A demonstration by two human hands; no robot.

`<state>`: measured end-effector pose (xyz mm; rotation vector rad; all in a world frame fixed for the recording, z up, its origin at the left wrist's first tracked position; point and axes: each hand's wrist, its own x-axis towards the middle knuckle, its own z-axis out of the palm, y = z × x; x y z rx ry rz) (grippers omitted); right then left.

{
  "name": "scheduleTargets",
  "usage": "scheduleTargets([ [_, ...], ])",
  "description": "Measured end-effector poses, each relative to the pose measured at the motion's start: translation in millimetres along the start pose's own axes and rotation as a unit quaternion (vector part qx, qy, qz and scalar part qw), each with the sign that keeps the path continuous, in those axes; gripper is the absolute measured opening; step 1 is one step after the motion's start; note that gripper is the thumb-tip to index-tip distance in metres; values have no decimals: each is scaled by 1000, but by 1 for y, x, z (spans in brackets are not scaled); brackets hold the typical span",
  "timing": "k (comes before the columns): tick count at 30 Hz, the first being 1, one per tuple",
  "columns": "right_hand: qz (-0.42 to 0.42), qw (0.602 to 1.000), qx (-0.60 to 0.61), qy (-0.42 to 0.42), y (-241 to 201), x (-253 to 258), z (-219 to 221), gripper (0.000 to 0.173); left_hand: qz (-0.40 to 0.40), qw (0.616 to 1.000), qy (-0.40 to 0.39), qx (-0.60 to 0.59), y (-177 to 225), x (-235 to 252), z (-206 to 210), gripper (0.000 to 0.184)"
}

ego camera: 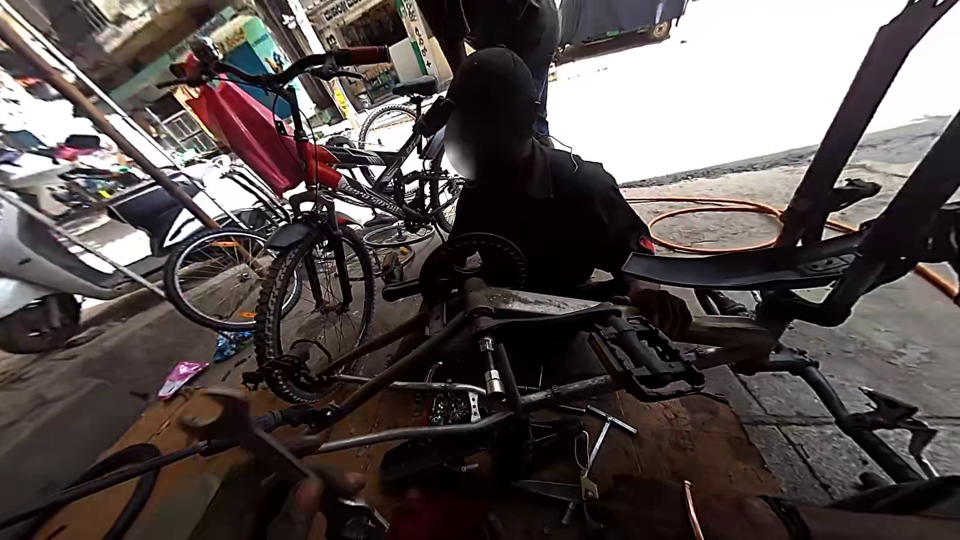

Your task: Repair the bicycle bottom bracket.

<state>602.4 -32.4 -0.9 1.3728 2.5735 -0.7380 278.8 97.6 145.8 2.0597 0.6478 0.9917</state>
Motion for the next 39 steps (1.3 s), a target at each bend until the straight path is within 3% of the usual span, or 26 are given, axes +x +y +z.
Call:
scheduleTargets([
  [5, 97, 994, 3, -55, 26, 0, 12, 30, -72, 982, -129, 119, -66, 80, 59, 27],
  [9, 128, 989, 35, -59, 40, -20, 16, 32, -112, 968, -190, 123, -99, 80, 81, 29],
  [14, 136, 986, 52, -80, 55, -28, 19, 33, -148, 956, -229, 109, -104, 70, 96, 35],
  [22, 89, 994, 45, -53, 58, -25, 13, 32, -118, 980, -162, 19, -110, 72, 124, 33],
  [25, 75, 995, 48, -35, 51, -25, 14, 33, -57, 980, -139, 131, -113, 73, 111, 37],
  [27, 73, 996, 39, -40, 47, -27, 9, 36, 29, 948, -109, 298, -105, 80, 93, 38],
  [29, 75, 996, 37, -41, 47, -29, 7, 37, 137, 866, -83, 473, -83, 96, 79, 38],
  [30, 73, 996, 41, -37, 49, -30, 10, 37, 176, 828, -84, 526, -70, 104, 75, 38],
  [32, 71, 996, 46, -23, 56, -29, 19, 33, 206, 787, -116, 570, -46, 115, 69, 36],
  [34, 85, 994, 59, -42, 61, -27, 22, 33, 194, 796, -131, 559, -42, 115, 60, 36],
  [39, 110, 991, 63, -46, 67, -29, 21, 33, 44, 892, -119, 434, -88, 89, 48, 38],
])
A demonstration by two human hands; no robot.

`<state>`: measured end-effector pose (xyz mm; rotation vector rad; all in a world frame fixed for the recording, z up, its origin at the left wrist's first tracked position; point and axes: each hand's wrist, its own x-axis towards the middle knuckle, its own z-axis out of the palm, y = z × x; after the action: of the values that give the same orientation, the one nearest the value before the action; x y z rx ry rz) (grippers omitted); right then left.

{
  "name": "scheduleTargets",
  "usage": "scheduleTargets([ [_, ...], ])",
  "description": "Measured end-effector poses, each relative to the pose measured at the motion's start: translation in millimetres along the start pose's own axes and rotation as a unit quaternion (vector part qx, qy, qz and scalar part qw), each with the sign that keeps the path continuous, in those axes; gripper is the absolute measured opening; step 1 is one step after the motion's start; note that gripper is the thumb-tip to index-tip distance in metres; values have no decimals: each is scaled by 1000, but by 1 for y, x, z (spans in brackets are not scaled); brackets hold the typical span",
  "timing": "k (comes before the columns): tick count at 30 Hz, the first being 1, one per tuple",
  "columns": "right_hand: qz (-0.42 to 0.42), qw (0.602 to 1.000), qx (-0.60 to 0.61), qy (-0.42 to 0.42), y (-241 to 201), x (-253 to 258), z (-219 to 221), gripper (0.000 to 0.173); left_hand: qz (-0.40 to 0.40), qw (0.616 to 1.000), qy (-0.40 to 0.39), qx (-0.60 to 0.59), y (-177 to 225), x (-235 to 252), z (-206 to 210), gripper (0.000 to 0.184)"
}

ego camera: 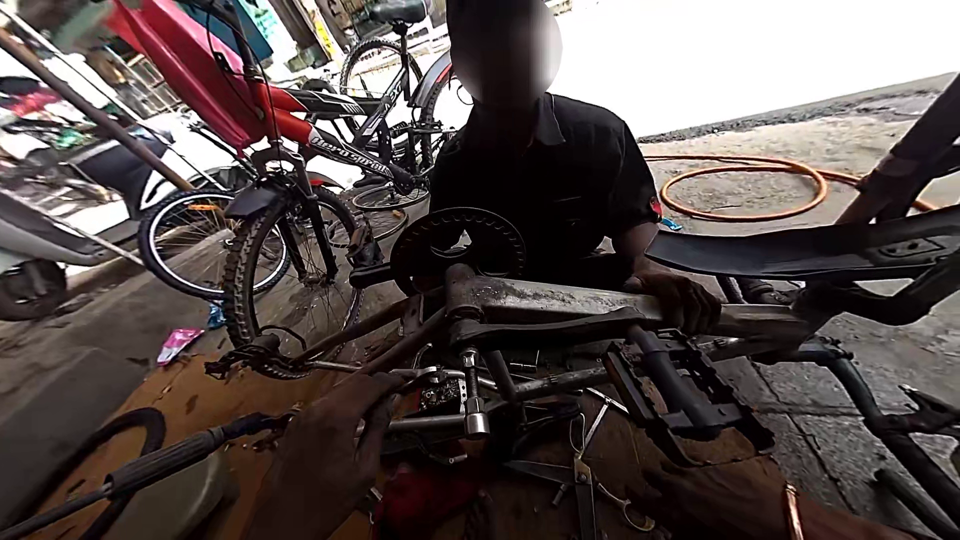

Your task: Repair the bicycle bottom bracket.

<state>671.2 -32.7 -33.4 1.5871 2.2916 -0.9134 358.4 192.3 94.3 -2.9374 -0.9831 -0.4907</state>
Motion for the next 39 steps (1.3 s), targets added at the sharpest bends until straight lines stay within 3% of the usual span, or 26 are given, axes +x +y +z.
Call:
scheduleTargets([
  [3, -15, 1000, -5, -5, 1, 0, -2, 33, -26, 987, -44, -151, 17, -3, 31, 35],
  [6, -23, 1000, -2, -18, 1, 6, -4, 34, -54, 970, -40, -235, 33, -3, 46, 31],
  [11, -18, 1000, -16, -19, 3, 10, -3, 33, -78, 975, -19, -209, 39, 8, 48, 30],
  [14, -12, 999, -23, -21, 0, 8, -2, 34, -53, 979, -27, -195, 31, 13, 44, 30],
  [19, -19, 1000, -24, -4, 5, 6, 3, 34, -28, 997, -5, -65, 5, 19, -4, 31],
  [22, -7, 1000, -20, -18, 6, 2, 1, 35, -49, 989, -37, -136, -9, 22, -27, 25],
  [25, -5, 1000, -19, -17, 5, 0, -2, 34, -96, 937, 22, -336, -8, 26, -39, 20],
  [28, -11, 1000, -17, -1, 5, -2, -5, 33, -155, 786, 140, -582, 13, 31, -35, 10],
  [29, -11, 1000, -15, 2, 5, -3, -6, 34, -168, 758, 163, -608, 25, 34, -30, 9],
  [31, 0, 1000, -12, -3, 5, -2, -8, 35, -168, 779, 231, -558, 48, 44, -17, 13],
  [34, 17, 1000, -13, -9, 9, 2, -6, 34, -84, 877, 291, -373, 74, 56, -12, 15],
  [37, 9, 999, -20, -34, 2, 11, -12, 36, 16, 945, 266, -188, 111, 68, -14, 19],
  [39, -4, 999, -28, -38, -4, 19, -14, 35, 96, 967, 216, -97, 137, 77, -12, 20],
])
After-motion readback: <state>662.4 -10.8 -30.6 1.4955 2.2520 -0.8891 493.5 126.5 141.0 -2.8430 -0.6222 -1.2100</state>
